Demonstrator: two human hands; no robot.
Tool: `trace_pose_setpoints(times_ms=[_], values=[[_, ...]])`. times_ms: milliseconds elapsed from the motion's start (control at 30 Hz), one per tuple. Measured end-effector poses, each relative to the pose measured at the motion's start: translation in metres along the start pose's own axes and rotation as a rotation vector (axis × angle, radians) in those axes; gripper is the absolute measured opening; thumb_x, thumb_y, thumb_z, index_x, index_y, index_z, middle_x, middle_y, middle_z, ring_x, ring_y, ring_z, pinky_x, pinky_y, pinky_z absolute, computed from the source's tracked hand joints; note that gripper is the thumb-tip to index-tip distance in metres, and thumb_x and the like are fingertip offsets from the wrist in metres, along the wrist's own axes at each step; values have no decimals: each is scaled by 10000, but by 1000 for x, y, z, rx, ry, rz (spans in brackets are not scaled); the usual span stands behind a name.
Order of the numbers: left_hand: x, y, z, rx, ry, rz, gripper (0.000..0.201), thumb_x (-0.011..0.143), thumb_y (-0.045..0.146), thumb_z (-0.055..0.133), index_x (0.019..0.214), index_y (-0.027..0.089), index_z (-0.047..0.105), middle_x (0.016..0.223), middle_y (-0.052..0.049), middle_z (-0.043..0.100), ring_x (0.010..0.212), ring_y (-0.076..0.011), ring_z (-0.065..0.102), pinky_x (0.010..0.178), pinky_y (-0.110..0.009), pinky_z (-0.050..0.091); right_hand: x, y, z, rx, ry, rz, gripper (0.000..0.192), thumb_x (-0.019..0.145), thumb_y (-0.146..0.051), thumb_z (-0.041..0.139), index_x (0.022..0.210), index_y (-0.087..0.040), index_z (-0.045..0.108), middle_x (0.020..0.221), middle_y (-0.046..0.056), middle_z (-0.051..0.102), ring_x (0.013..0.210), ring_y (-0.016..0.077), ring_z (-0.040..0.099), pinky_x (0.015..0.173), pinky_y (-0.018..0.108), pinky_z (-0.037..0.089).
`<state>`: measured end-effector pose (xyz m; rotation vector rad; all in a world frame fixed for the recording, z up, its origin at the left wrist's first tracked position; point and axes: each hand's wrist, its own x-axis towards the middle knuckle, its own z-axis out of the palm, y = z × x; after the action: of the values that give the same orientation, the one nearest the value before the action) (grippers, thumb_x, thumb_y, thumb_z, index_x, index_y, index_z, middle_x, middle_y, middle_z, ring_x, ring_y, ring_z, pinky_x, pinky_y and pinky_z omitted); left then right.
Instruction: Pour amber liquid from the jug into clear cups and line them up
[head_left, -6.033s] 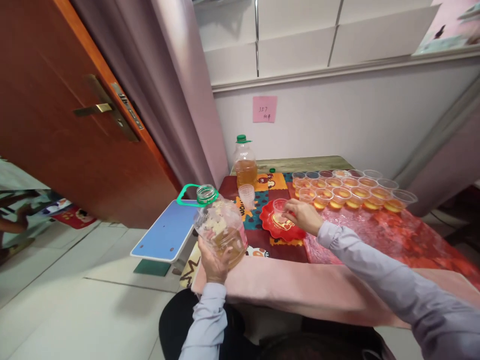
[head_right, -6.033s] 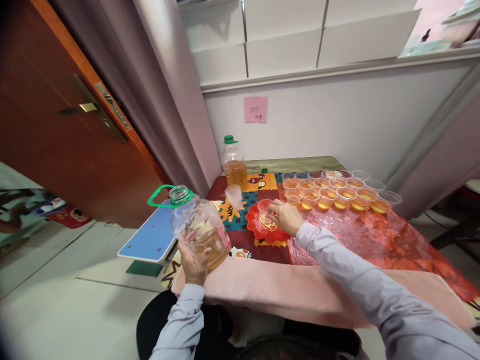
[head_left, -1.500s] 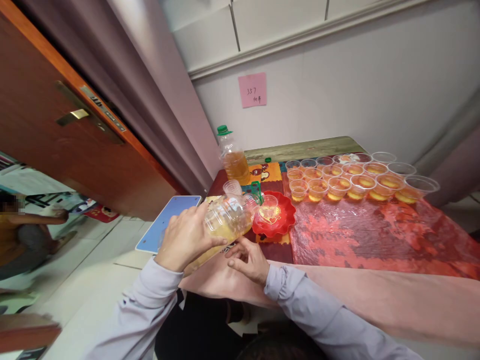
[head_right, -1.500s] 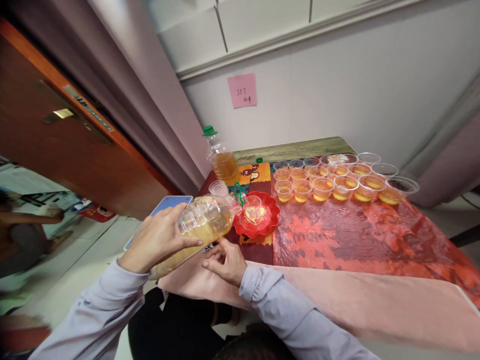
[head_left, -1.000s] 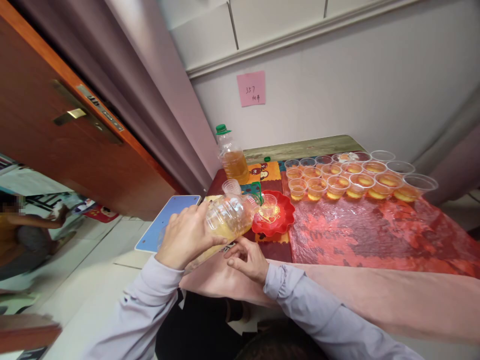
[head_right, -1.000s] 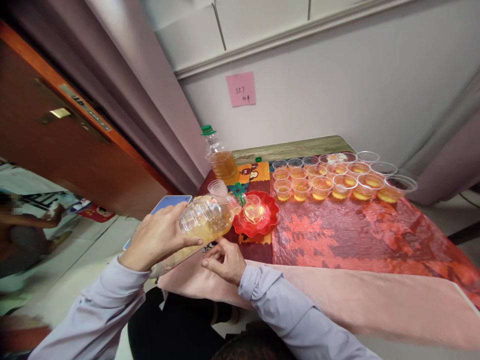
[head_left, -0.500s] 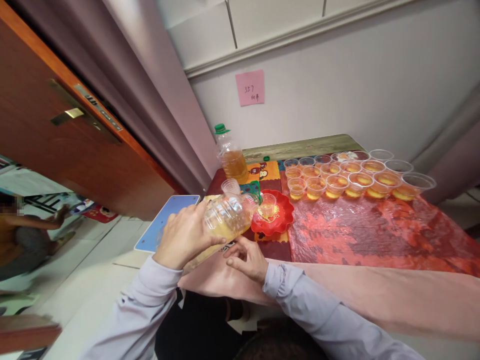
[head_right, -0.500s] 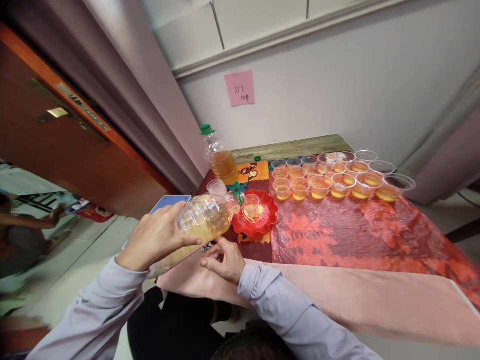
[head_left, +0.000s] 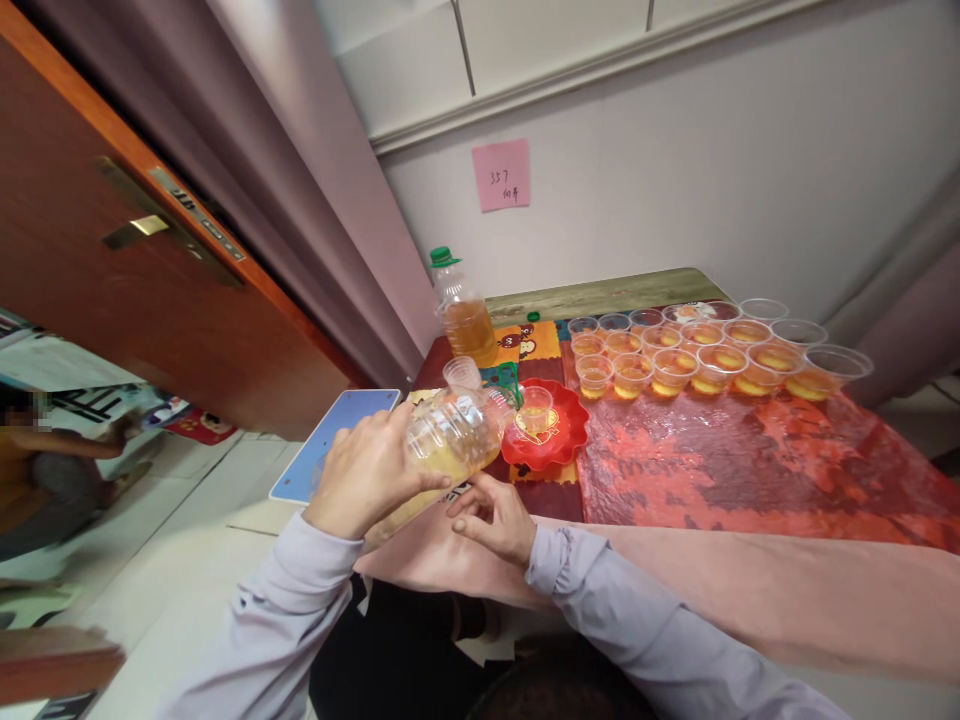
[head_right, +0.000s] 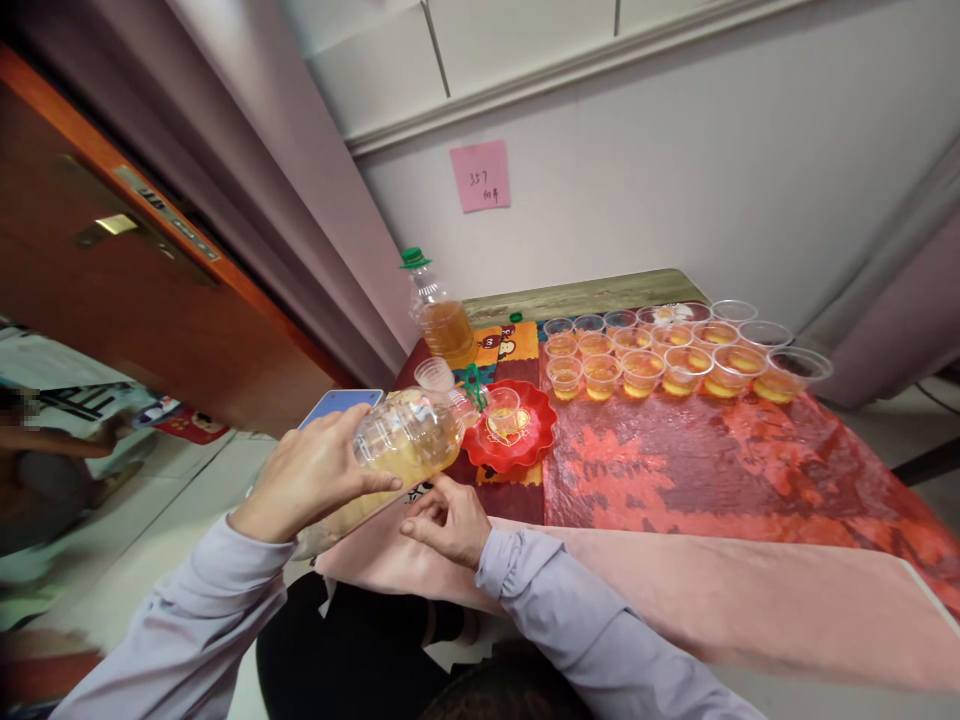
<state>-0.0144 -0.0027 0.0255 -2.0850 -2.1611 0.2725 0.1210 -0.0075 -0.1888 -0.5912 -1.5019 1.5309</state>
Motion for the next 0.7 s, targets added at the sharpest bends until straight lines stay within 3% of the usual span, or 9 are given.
trace_pose_setpoints(times_ms=[700], values=[[1, -1, 2, 19, -10, -13, 866, 690, 644, 831, 1402, 207, 602, 1269, -170, 739, 1220, -408, 674, 947, -475, 514, 0, -3, 1, 18, 4, 15, 694, 772, -763, 771, 1143, -193, 631, 935, 87, 812, 705, 206, 730, 630, 317, 540]])
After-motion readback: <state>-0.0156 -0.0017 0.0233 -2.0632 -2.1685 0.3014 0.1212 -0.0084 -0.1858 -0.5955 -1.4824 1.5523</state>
